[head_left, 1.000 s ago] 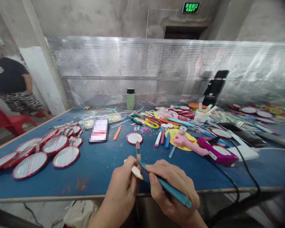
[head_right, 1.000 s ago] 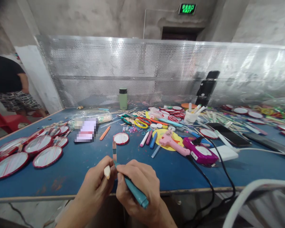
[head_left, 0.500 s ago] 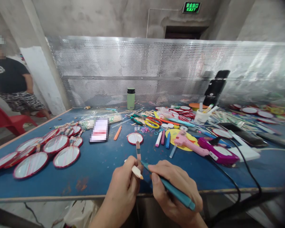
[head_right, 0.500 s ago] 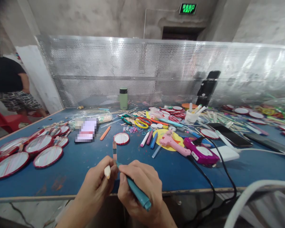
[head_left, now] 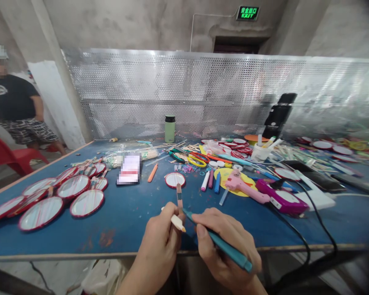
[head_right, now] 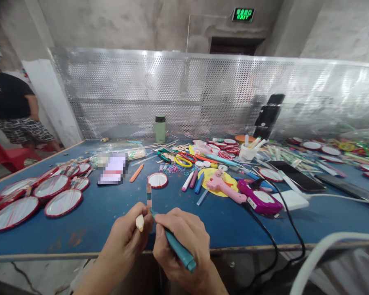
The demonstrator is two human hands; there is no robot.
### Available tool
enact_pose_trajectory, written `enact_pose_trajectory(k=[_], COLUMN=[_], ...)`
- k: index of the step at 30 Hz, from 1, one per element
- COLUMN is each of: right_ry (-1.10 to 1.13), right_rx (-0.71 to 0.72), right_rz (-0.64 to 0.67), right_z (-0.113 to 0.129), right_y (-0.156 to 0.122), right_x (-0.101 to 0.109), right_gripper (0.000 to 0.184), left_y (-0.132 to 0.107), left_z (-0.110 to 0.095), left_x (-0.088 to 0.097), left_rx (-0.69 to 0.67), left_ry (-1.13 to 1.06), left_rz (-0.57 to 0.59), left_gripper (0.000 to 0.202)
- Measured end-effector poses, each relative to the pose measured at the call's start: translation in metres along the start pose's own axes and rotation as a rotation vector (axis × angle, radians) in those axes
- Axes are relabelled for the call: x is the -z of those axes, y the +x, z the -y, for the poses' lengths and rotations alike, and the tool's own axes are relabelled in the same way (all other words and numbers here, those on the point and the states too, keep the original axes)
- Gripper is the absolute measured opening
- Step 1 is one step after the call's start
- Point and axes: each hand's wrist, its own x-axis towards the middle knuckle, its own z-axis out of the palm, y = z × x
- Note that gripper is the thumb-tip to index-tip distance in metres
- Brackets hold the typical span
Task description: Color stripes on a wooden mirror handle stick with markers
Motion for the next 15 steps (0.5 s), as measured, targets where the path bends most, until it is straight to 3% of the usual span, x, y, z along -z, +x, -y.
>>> enact_pose_trajectory(k=[8,15], right_ry=[-0.022,0.023], right_rx=[0.001,0.021], right_rz=[-0.053,0.005], right_z=[-0.0001,0.0011], right_y=[-0.0002,0.0017], right_x=[-0.0008,-0.0008], right_gripper=[0.015,0.015], left_y=[0.002,0.002], left_z=[0.0009,0.0009], left_x=[-0.0004,0.0004], left_rx=[-0.001,-0.035], left_ry=[0.019,0.038], left_rz=[0.008,0.008], left_gripper=[0.027,0.026])
